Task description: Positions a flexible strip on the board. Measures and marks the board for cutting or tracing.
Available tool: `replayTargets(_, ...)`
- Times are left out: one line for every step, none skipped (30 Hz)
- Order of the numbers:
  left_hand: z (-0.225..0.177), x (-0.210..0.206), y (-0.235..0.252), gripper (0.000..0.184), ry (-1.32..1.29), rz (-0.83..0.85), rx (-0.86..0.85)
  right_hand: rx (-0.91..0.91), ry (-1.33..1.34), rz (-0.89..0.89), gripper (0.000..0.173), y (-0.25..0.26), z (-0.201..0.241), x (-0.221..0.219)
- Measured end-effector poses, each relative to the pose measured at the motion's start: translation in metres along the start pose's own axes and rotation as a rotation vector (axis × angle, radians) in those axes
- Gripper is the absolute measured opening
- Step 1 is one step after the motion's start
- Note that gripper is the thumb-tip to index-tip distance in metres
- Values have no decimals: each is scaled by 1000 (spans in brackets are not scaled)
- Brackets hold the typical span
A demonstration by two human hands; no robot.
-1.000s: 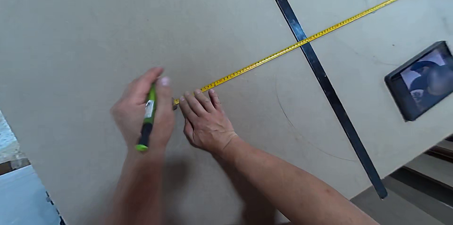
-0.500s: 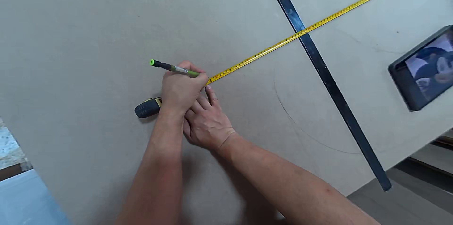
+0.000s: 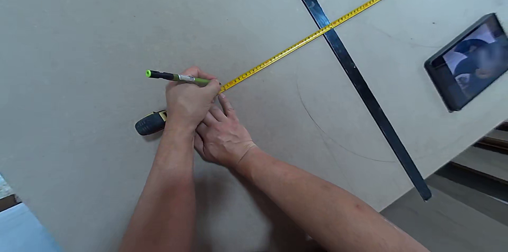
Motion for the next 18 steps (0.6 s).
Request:
replayTargets(0, 0, 0, 5, 7, 3, -5, 1, -1, 3, 40, 0, 0, 0)
replayTargets(0, 0, 0, 5, 13, 9, -6, 1, -1, 6, 40, 0, 0, 0)
replayTargets(0, 0, 0, 5, 14, 9, -6, 1, -2, 7, 41, 0, 0, 0)
replayTargets(0, 1, 0, 6, 17, 3, -2, 1, -4, 7, 41, 0, 0, -1)
replayTargets(0, 1, -1, 6, 21, -1, 2, 1, -5, 8, 41, 0, 1, -1)
replayTargets(1, 1, -1, 6, 23, -2, 3, 0, -5, 10, 42, 0, 2, -1)
replayTargets(1, 1, -1, 6, 25, 0, 2, 1, -6, 8, 41, 0, 2, -1)
replayTargets(1, 1, -1, 6, 27, 4, -2, 3, -8, 7, 41, 0, 2, -1)
replayTargets(0, 0, 0, 6, 32, 6, -4, 6, -10, 9, 41, 0, 2, -1)
replayTargets(0, 0, 1, 6, 41, 4, -3, 7, -13, 10, 41, 1, 1, 0)
replayTargets(0, -1, 1, 7, 49, 0, 5, 6, -17, 11, 41, 1, 1, 0)
replayTargets(0, 0, 1, 7, 33, -3, 17, 3, -17, 5, 40, 1, 2, 0)
replayTargets(0, 2, -1, 7, -25, -5, 27, -2, -15, -6, 40, 0, 3, 1)
replayTargets(-2, 8, -8, 8, -136, -3, 27, -7, -17, -9, 41, -1, 4, 1)
replayTargets(-6, 20, -18, 8, -246, -19, 19, -13, -23, -1, 43, 0, 4, 2)
replayTargets(-11, 37, -32, 7, -338, -56, -5, -19, -26, 2, 46, 1, 3, 2)
replayTargets(-13, 56, -45, 5, -417, -120, -48, -27, -32, 5, 49, 2, 1, 1)
replayTargets(-10, 76, -60, 5, -466, -204, -92, -30, -35, 7, 52, 1, 1, 0)
Point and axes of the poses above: each hand's wrist, its own y-axis towards the middle knuckle, its own x-axis out of the back of the hand, z = x × y, the point moved 10 cm from there along y, towards the middle knuckle, and after that the axes turned 5 degrees about -z, right-handed, at the moved point
